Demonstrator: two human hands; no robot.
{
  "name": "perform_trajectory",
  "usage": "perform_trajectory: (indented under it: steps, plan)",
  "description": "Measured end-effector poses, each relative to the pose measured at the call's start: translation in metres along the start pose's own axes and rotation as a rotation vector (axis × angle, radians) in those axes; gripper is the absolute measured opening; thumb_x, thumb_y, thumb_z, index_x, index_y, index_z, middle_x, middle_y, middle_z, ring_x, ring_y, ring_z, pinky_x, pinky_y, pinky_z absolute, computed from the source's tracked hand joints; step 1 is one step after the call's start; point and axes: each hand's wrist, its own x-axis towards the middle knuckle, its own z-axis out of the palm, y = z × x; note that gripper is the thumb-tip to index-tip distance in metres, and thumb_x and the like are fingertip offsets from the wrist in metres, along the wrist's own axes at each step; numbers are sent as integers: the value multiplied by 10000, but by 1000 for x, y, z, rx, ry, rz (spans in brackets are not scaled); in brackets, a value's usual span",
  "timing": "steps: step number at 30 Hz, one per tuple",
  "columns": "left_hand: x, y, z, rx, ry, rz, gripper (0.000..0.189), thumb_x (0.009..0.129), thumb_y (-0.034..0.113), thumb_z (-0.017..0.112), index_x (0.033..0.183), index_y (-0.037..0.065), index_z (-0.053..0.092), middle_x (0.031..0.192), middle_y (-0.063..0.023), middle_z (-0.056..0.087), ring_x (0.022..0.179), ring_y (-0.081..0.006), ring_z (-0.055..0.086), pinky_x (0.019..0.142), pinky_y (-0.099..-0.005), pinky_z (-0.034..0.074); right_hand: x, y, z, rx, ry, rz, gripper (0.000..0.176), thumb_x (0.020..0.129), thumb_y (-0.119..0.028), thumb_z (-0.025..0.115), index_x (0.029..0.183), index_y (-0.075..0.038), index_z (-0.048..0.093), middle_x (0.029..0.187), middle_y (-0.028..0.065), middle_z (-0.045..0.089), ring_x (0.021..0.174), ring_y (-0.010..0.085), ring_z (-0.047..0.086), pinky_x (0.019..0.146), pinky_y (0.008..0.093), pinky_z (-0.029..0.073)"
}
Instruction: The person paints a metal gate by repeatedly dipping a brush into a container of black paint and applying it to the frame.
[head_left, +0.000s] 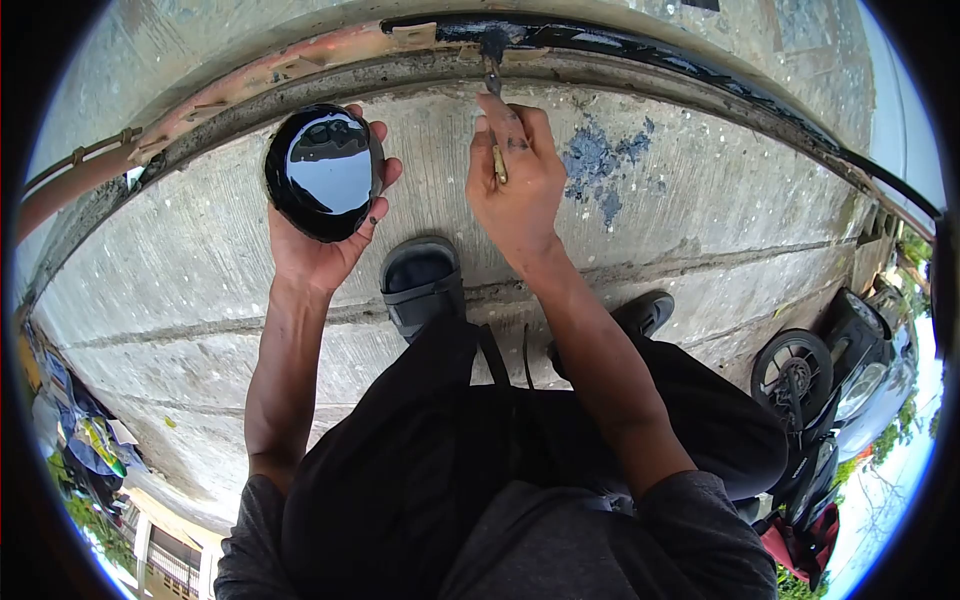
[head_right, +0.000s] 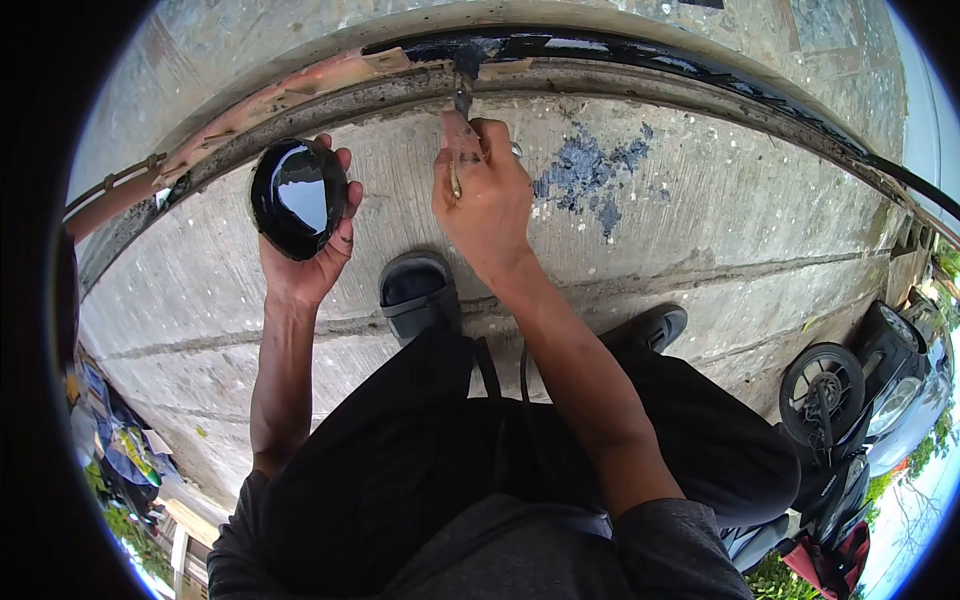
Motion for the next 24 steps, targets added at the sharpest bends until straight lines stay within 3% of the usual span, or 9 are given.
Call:
perform_trajectory:
  steps: [4, 7, 11, 15, 16, 20, 24]
  plan:
    - [1, 2, -2, 6, 3, 11, 627, 967, 475, 417, 1402, 26, 377, 1312, -225, 511, 1092, -411, 596, 739, -437, 627, 0, -8, -5, 135, 138, -7, 273, 872, 26, 615, 1134, -43, 650, 886, 111, 567, 646, 153, 552, 545, 263, 444]
    - [0, 3, -3, 12, 23, 6, 625, 967, 474, 419, 1400, 25, 380, 1311, -222, 514, 1089, -410, 599, 734, -434, 628, 4, 2, 2, 12, 153, 13, 281, 875, 27, 607, 1145, -44, 644, 889, 105, 558, 661, 153, 555, 556, 264, 453]
    - [2, 4, -2, 19, 9, 5, 622, 968, 476, 418, 1400, 31, 381, 1319, -222, 506, 1089, -412, 599, 731, -433, 628, 1, -12, 9, 120, 96, 31, 278, 871, 34, 598, 1132, -49, 646, 853, 95, 528, 671, 158, 540, 556, 281, 442]
    - [0, 2, 1, 8, 40, 10, 619, 968, 484, 410, 1400, 41, 385, 1319, -219, 506, 1088, -410, 601, 731, -430, 627, 4, -9, 9, 41, 136, 88, 346, 827, 30, 616, 1157, -74, 616, 937, 137, 542, 672, 273, 621, 546, 361, 496]
    - [-1, 2, 2, 12, 50, 6, 619, 968, 487, 411, 1399, 43, 387, 1317, -218, 507, 1086, -409, 602, 728, -428, 627, 3, -16, 11, 79, 61, 108, 284, 857, 9, 611, 1134, -48, 624, 917, 145, 556, 667, 256, 611, 552, 342, 490]
    - [0, 4, 1, 35, 27, 13, 617, 966, 492, 415, 1392, 46, 397, 1297, -212, 525, 1064, -400, 612, 704, -416, 627, 17, -16, 8, 348, 168, 88, 199, 938, -87, 590, 1117, -33, 658, 930, 88, 611, 714, 102, 620, 553, 219, 498]
    - [0, 2, 4, 35, 71, 12, 617, 963, 498, 416, 1386, 48, 407, 1275, -201, 545, 1039, -389, 623, 684, -406, 626, 38, -1, -1, 516, 52, 377, 201, 949, -118, 588, 1117, -33, 656, 1000, 82, 640, 699, 101, 653, 512, 199, 506]
